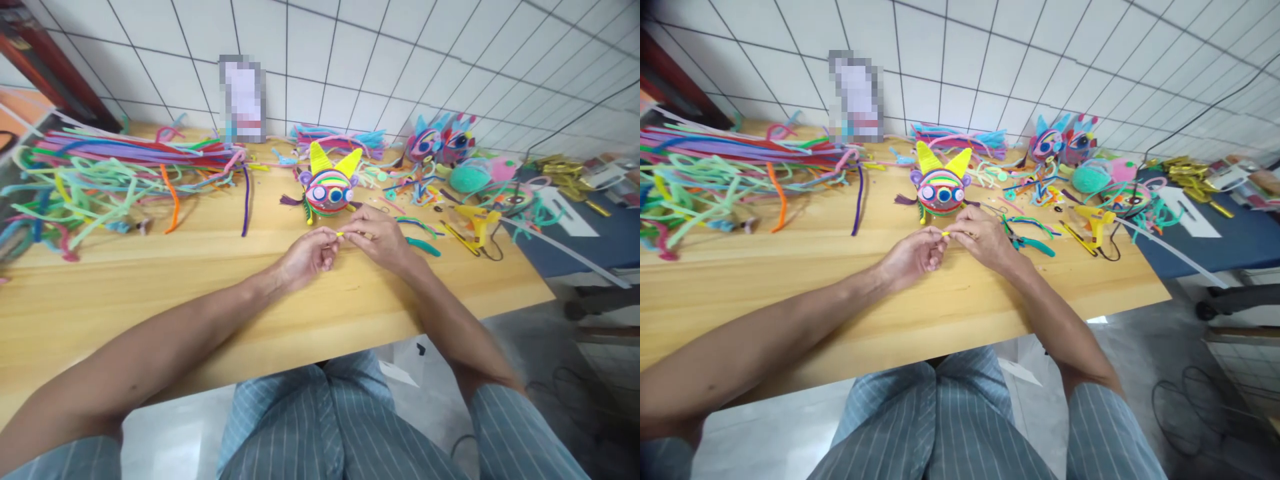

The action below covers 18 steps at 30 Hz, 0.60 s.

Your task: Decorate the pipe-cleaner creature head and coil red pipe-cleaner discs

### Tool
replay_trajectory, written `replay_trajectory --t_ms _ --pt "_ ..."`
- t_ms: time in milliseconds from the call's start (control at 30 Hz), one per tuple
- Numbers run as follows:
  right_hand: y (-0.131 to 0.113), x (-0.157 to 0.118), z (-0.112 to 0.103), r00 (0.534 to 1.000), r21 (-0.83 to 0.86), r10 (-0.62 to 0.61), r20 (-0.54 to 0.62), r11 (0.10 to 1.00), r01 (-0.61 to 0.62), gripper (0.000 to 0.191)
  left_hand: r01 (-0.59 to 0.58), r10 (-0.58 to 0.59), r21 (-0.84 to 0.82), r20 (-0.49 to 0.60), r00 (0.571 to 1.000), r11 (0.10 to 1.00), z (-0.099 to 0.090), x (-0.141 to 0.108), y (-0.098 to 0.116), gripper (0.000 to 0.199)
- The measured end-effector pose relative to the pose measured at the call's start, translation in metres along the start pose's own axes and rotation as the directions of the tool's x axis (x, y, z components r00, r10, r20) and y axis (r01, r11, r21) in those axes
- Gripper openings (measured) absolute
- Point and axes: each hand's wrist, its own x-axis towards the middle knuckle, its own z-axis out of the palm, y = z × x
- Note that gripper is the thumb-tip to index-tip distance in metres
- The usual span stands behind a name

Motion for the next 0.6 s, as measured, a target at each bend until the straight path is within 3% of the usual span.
replay_trajectory --t_ms 167,333,500,600 --pt "-0.003 -0.004 0.008 0.994 0.047 0.09 -0.062 0.995 -0.087 0.017 -0.009 0.011 -0.039 0.046 0.999 0.999 -0.004 0.002 -0.002 0.019" --pt "-0.011 -0.007 0.013 0.966 0.212 0.253 -0.055 0.948 -0.237 0.018 -0.033 0.033 -0.012 0.01 0.999 0.999 -0.004 0.003 -0.002 0.025" --pt "-0.013 -0.006 0.011 0.866 0.446 0.486 0.116 0.754 -0.483 0.018 0.006 -0.007 -0.01 -0.061 0.998 1.0 -0.004 0.006 0.005 0.031" --pt "-0.014 -0.006 0.01 0.814 0.57 0.54 0.215 0.607 -0.553 0.025 -0.011 0.015 0.043 -0.085 0.996 0.999 -0.004 0.006 0.006 0.032"
